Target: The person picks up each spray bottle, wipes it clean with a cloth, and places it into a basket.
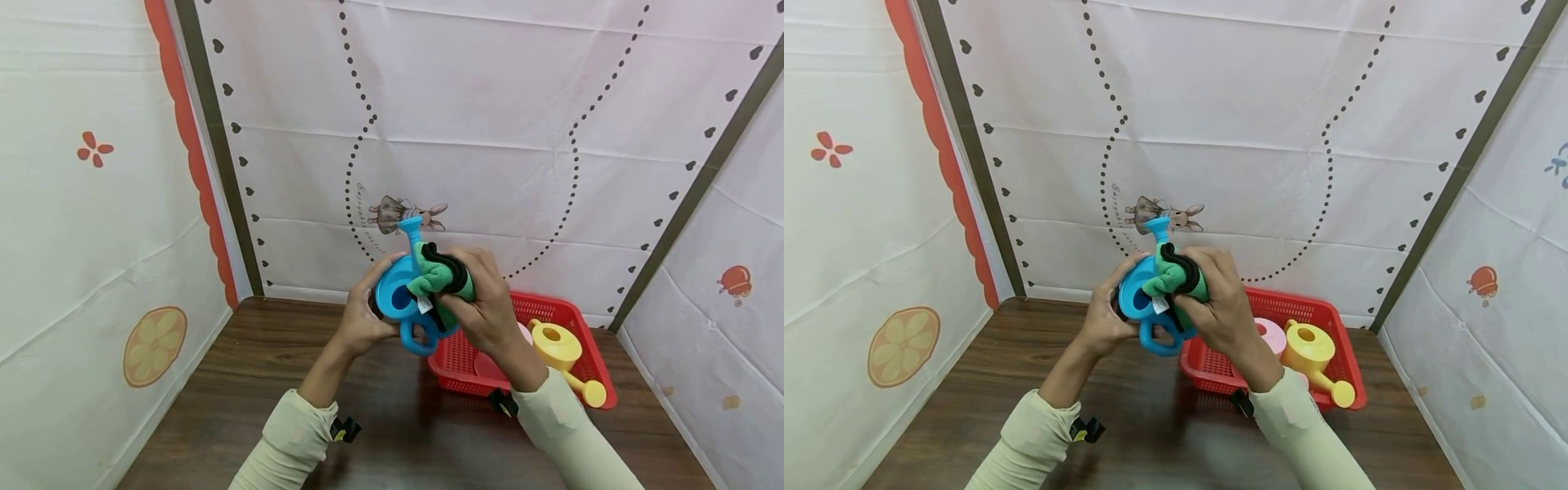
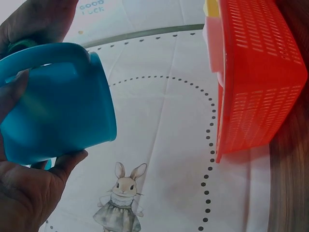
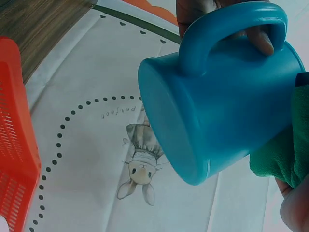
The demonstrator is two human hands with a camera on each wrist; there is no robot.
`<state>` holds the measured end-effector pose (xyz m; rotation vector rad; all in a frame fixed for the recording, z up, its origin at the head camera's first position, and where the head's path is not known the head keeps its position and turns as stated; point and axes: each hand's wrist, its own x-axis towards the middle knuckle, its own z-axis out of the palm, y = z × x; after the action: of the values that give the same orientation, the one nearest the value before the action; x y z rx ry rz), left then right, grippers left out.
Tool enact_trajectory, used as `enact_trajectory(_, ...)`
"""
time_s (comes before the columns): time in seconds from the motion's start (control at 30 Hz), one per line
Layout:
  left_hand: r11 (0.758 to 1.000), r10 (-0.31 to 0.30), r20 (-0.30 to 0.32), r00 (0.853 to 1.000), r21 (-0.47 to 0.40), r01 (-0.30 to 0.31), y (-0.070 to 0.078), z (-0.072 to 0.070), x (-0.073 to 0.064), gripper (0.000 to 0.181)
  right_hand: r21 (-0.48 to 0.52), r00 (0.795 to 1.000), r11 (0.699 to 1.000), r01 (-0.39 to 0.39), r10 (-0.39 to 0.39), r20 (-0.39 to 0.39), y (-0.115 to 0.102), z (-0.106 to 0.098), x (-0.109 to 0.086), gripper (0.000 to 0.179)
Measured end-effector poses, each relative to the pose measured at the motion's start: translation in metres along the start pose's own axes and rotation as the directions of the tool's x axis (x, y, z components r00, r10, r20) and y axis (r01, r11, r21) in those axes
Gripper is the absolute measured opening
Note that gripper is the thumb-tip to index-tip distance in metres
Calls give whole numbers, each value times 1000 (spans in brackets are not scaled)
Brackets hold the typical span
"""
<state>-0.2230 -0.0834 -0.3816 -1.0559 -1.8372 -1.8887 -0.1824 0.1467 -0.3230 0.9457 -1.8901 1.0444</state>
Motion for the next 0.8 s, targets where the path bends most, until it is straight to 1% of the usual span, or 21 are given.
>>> enact_trajectory(0.1, 1000, 3, -6, 1000, -24, -3, -2, 0, -1, 109, 13, 1000, 1000, -23, 23, 6, -1, 1, -1, 49)
enact_trajectory(0.23, 998, -1, -7, 1000, -55, 1, -3, -1, -1, 109, 26, 999, 998, -54, 54, -1, 1, 1, -4, 50)
enact_trajectory(0.33, 996, 5, -15, 1000, -84, -6, -5, -2, -2, 109, 14, 998, 998, -64, 64, -8, 7, 2, -8, 48)
enact_trajectory(0.43, 995, 16, -27, 1000, -100, -19, -5, -3, -2, 113, 5, 996, 996, -88, 89, -9, 13, 1, -14, 47)
enact_trajectory(0.6, 997, 16, -47, 999, -73, -19, -3, -7, -2, 123, -23, 988, 988, -152, 152, -10, 24, -2, -26, 48)
enact_trajectory(0.7, 998, 16, -59, 998, -61, -20, 1, -9, -1, 123, -40, 984, 983, -180, 180, -8, 30, -5, -31, 47)
enact_trajectory(0.8, 997, 33, -68, 997, -65, -37, 3, -11, 1, 124, -44, 979, 978, -206, 206, -9, 35, -7, -35, 48)
